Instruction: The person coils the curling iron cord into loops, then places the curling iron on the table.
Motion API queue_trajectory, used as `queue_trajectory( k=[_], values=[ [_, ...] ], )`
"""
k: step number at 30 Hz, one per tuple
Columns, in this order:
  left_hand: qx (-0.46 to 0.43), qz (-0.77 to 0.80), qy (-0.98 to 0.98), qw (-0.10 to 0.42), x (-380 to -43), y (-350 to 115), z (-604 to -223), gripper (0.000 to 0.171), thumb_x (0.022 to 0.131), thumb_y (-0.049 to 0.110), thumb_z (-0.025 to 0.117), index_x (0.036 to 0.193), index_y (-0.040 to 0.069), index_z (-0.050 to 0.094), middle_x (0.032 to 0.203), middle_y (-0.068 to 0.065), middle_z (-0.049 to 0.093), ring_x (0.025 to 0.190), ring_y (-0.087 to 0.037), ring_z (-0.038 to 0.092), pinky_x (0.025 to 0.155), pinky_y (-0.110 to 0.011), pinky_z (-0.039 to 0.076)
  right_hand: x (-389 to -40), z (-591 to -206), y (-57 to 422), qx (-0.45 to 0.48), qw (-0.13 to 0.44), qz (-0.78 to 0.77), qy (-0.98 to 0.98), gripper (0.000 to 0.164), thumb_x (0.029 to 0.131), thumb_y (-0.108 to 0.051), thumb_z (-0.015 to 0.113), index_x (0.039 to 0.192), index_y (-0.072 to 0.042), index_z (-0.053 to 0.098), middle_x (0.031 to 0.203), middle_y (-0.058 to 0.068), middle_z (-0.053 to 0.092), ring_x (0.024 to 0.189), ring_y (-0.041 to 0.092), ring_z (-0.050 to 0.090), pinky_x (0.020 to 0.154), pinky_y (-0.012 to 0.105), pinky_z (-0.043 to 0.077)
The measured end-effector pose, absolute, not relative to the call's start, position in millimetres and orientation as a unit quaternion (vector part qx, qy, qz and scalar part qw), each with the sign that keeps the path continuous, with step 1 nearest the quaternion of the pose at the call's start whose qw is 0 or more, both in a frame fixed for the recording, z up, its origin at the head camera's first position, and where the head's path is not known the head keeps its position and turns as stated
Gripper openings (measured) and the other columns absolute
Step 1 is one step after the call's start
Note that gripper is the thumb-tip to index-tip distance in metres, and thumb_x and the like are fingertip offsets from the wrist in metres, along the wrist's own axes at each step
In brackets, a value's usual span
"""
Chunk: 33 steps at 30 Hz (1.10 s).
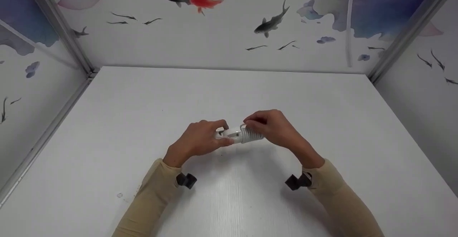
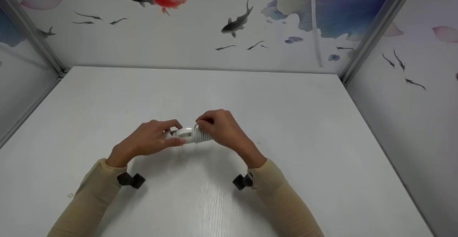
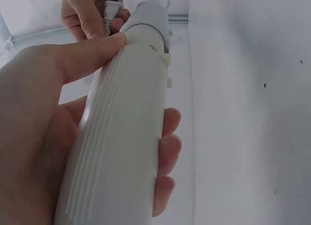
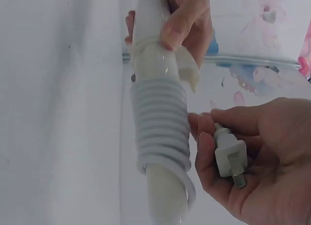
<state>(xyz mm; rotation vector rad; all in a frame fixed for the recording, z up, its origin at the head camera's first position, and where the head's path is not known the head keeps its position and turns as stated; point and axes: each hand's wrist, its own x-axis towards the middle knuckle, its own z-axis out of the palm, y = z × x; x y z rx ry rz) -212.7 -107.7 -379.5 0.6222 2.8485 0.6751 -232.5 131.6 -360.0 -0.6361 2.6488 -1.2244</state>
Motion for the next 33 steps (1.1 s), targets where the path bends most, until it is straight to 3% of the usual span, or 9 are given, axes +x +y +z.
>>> queue_trajectory(
  k=[7,13,21,27,33],
  values=[
    [0.171,0.239,0.955,0.048,-215,-108,-379,0.042,0.093,0.051,0.062,0.123,0.022,0.062,0.096,-0.004,0.071,0.072,-0.018,0.055,0.065,-0.032,0.041,-219,-362,121,-0.197,0.088,-0.474,0.854,0.026,0.098,-0.019,0.064,0.119,-0.006,0.072,0.105,0.010,0.075,0.085,0.018,0.068,0.081,0.040,0.057],
    [0.139,0.274,0.951,0.017,-218,-114,-376,0.041,0.094,0.051,0.062,0.122,0.021,0.061,0.091,-0.006,0.070,0.070,-0.018,0.053,0.063,-0.031,0.039,-213,-368,112,-0.140,0.114,-0.567,0.804,0.030,0.098,-0.015,0.064,0.125,-0.004,0.066,0.115,0.012,0.074,0.096,0.018,0.074,0.083,0.032,0.055],
    [0.132,0.280,0.951,-0.009,-220,-117,-374,0.041,0.093,0.051,0.063,0.122,0.022,0.061,0.093,-0.007,0.071,0.071,-0.019,0.054,0.064,-0.032,0.041,-217,-376,106,-0.085,0.143,-0.610,0.775,0.025,0.095,-0.012,0.067,0.117,-0.001,0.066,0.114,0.013,0.075,0.101,0.018,0.074,0.084,0.028,0.056],
    [0.123,0.289,0.949,-0.012,-222,-120,-376,0.040,0.093,0.049,0.064,0.123,0.022,0.061,0.096,-0.008,0.071,0.074,-0.019,0.056,0.066,-0.033,0.042,-223,-383,103,-0.062,0.158,-0.596,0.784,0.022,0.095,-0.018,0.068,0.112,-0.004,0.069,0.110,0.010,0.076,0.099,0.016,0.073,0.088,0.032,0.056],
    [0.129,0.295,0.947,0.014,-228,-122,-385,0.042,0.093,0.051,0.063,0.125,0.024,0.058,0.093,-0.006,0.069,0.074,-0.018,0.055,0.066,-0.031,0.040,-228,-392,105,-0.063,0.151,-0.558,0.813,0.022,0.093,-0.024,0.071,0.110,-0.010,0.072,0.109,0.005,0.074,0.098,0.017,0.066,0.096,0.043,0.050]
  ],
)
